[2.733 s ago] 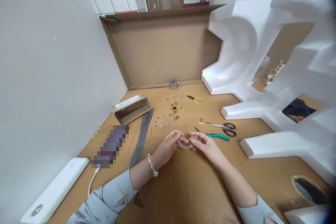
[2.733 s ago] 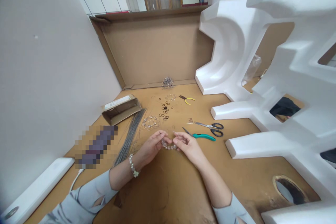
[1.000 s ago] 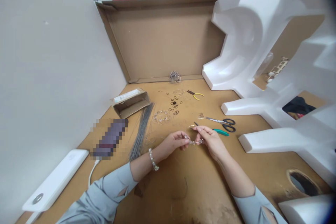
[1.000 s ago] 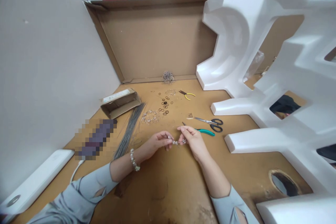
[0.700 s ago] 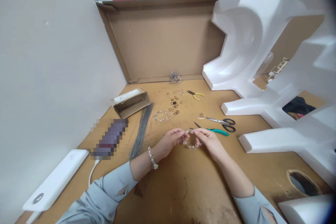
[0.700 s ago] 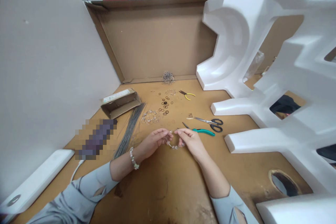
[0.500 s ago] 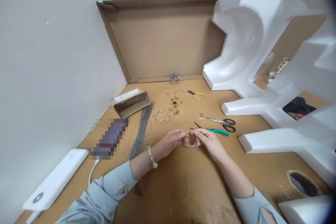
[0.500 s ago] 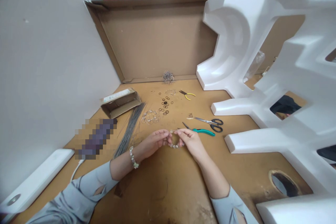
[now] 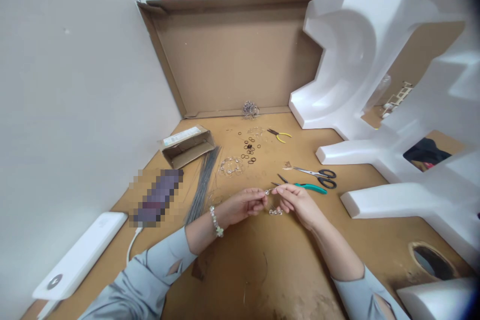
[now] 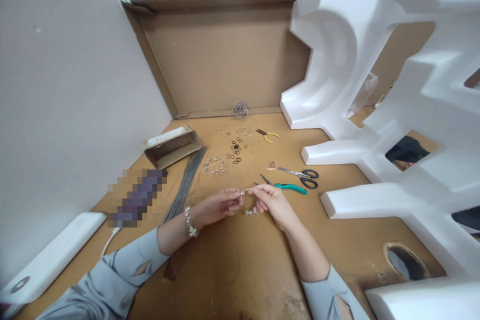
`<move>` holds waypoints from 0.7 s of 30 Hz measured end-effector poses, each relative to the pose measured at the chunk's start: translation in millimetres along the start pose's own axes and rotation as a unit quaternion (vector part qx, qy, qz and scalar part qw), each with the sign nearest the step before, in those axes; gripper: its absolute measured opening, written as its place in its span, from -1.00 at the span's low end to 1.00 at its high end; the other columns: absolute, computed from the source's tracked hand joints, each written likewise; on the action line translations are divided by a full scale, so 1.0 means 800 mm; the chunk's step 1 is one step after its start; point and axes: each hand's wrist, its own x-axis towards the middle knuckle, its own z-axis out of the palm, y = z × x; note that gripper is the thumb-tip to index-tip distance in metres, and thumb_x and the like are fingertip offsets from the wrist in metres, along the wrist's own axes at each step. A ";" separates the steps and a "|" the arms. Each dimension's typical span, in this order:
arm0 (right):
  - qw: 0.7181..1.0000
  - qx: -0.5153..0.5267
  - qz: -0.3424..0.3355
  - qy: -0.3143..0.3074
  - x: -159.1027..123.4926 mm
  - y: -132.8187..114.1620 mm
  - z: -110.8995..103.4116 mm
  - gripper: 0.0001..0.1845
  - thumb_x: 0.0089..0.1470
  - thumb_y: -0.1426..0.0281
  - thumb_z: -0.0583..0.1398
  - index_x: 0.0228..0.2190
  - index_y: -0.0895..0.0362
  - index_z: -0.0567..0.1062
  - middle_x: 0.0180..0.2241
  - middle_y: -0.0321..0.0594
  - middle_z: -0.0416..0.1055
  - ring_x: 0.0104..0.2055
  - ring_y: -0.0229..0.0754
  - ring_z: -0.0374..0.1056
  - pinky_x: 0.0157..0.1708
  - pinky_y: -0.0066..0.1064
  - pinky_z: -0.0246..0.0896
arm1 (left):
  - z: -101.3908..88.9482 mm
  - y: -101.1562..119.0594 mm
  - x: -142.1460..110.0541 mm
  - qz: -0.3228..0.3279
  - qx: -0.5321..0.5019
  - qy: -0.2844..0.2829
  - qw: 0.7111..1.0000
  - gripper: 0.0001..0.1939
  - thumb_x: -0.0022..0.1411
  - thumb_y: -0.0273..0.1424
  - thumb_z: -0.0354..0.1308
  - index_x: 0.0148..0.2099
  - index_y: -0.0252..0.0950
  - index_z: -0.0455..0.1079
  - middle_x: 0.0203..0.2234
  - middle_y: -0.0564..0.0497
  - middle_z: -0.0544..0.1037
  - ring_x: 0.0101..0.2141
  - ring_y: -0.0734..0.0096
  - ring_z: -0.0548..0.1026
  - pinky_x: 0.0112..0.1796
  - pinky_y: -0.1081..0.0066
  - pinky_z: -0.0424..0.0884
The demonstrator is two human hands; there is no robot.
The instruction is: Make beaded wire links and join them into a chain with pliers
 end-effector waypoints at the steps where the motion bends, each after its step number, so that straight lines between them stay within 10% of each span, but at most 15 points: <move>1: 1.000 -0.007 0.003 -0.002 -0.001 -0.001 -0.001 -0.71 -0.10 0.16 0.27 -0.44 0.14 0.53 -0.80 -0.53 0.01 -0.70 -0.39 0.00 -0.46 -0.35 0.20 | 0.001 0.000 -0.001 -0.012 -0.002 -0.010 1.000 -0.79 0.13 -0.31 0.18 -0.36 -0.38 0.34 -0.48 0.05 0.37 -0.62 0.69 0.16 -0.61 0.53 -0.06; 8: 0.999 -0.044 0.009 -0.016 0.000 0.004 -0.002 -0.71 -0.09 0.16 0.26 -0.47 0.17 0.53 -0.82 -0.52 0.02 -0.71 -0.39 0.02 -0.55 -0.44 0.02 | 0.005 -0.002 -0.001 0.025 0.007 -0.015 1.000 -0.82 0.15 -0.31 0.15 -0.35 -0.32 0.27 -0.74 0.21 0.11 -0.68 0.67 0.05 -0.58 0.55 -0.04; 21: 0.992 0.115 0.059 -0.013 0.004 0.002 0.000 -0.77 -0.03 0.20 0.20 -0.44 0.12 0.50 -0.50 -0.24 0.43 -0.40 -0.20 0.35 -0.22 -0.31 0.22 | -0.008 -0.008 0.007 0.079 -0.114 -0.030 0.990 -0.85 0.13 -0.40 0.19 -0.24 -0.35 0.36 -0.50 0.01 0.46 -0.38 0.45 0.47 -0.18 0.37 0.29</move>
